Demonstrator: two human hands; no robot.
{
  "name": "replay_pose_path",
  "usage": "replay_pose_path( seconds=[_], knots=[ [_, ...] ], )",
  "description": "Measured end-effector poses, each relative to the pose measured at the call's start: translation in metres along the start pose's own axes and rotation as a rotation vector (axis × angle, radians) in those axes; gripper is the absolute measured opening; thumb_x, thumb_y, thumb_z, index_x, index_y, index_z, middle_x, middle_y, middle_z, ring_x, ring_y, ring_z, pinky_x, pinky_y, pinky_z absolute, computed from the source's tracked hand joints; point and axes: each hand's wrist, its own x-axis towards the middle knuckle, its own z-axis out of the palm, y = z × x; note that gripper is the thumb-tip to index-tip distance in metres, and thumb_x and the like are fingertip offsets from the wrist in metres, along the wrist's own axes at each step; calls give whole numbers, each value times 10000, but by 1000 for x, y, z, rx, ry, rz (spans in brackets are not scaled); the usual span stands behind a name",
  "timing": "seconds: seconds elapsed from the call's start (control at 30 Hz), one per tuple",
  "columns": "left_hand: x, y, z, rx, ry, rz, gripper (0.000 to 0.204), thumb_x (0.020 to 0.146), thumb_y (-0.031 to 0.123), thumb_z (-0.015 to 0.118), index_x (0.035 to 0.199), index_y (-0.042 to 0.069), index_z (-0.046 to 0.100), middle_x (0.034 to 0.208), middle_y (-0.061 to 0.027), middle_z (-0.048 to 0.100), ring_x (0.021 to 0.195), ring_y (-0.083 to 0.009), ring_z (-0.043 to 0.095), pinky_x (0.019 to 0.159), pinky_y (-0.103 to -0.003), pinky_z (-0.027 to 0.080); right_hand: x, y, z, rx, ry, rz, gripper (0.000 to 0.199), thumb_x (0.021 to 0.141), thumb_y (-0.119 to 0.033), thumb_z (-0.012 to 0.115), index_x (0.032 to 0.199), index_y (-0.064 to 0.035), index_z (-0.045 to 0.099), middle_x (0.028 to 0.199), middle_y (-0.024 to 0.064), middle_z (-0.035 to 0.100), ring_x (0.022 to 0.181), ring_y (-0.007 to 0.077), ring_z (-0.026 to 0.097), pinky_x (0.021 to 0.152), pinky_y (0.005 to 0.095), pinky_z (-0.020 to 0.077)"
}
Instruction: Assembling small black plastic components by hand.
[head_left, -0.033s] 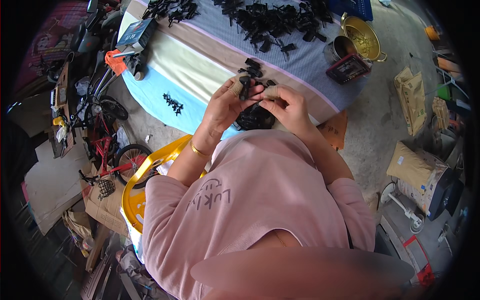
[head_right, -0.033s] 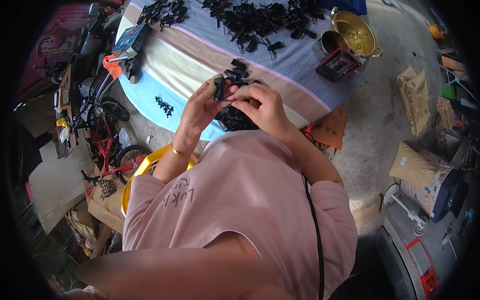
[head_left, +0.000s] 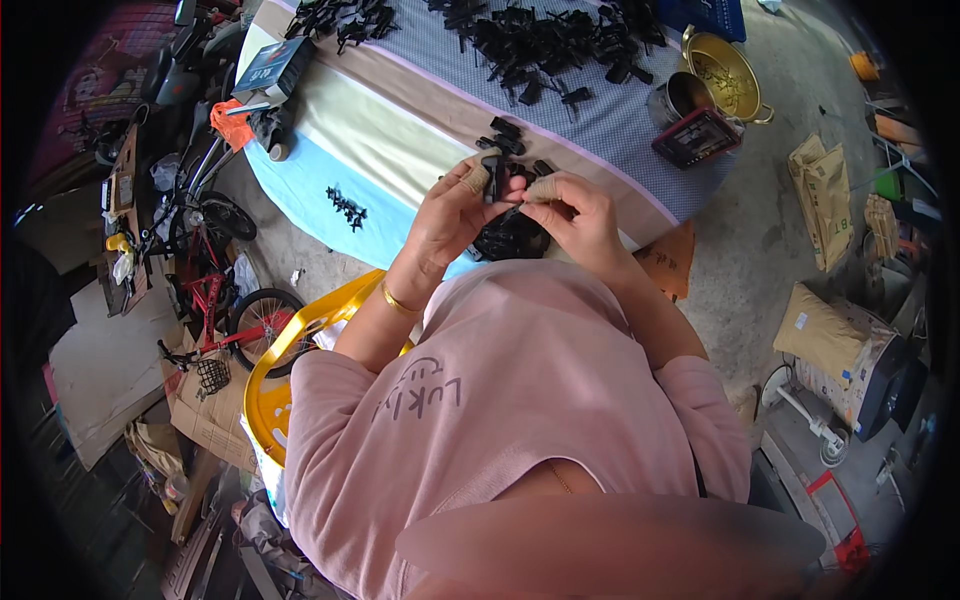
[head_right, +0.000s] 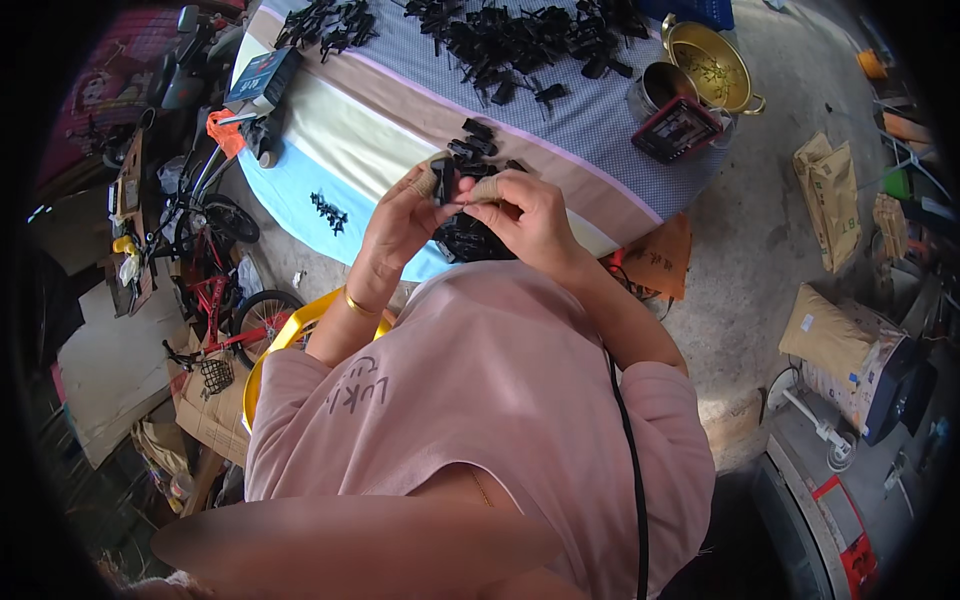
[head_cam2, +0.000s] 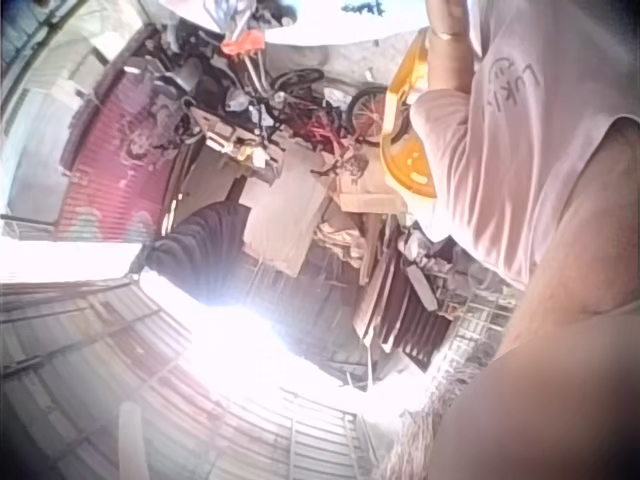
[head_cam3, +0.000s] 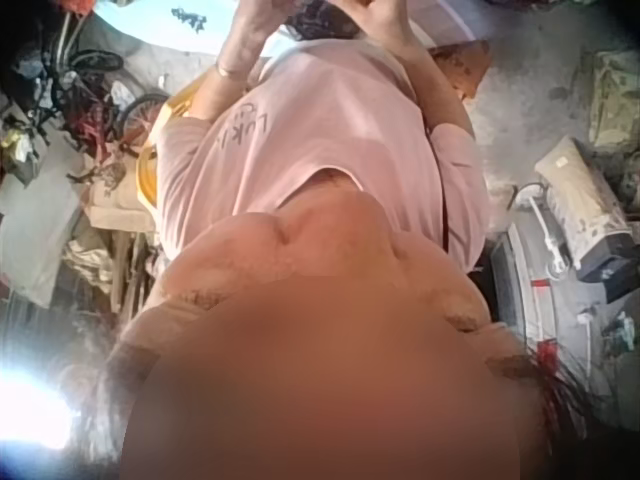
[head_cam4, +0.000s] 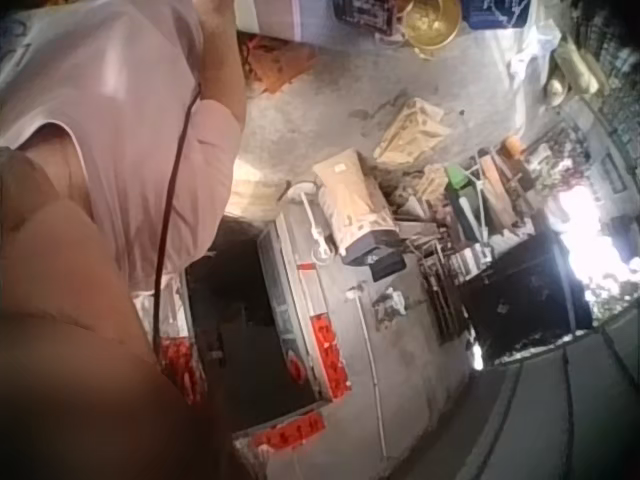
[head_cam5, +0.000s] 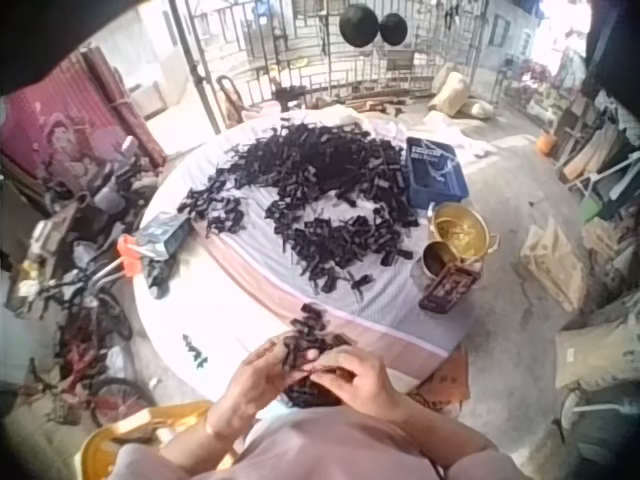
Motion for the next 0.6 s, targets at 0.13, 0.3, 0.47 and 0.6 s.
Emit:
replay_pose_path(
  seconds=[0.13,0.3,0.47,0.6],
  knots=[
    [-5,-10,1,190,-65,-60,298,910,75,387,1202,18,407,1073,-103,537,945,-171,562,824,-310,481,-3,-13,2,-11,44,-155,143,685,6,694,802,-11,614,700,42,584,573,81,539,488,208,422],
    [-15,-9,14,437,-199,-2,356,860,50,486,1199,1,388,1085,-68,511,960,-142,525,837,-278,453,-2,-14,8,242,50,260,174,705,-9,694,823,10,567,728,34,593,616,72,561,530,195,458],
    [-15,-20,11,540,-145,100,357,785,-35,584,1090,6,404,1039,-90,528,959,-153,530,838,-280,448,0,1,6,33,-27,266,180,738,-41,677,854,12,550,740,27,583,622,66,552,541,185,450],
    [-13,-15,12,398,-92,84,309,788,-15,595,1029,16,405,978,-94,550,916,-134,544,812,-271,462,-2,7,-5,370,-72,400,129,842,-100,557,914,7,565,701,11,550,549,29,456,469,155,353]
  ],
)
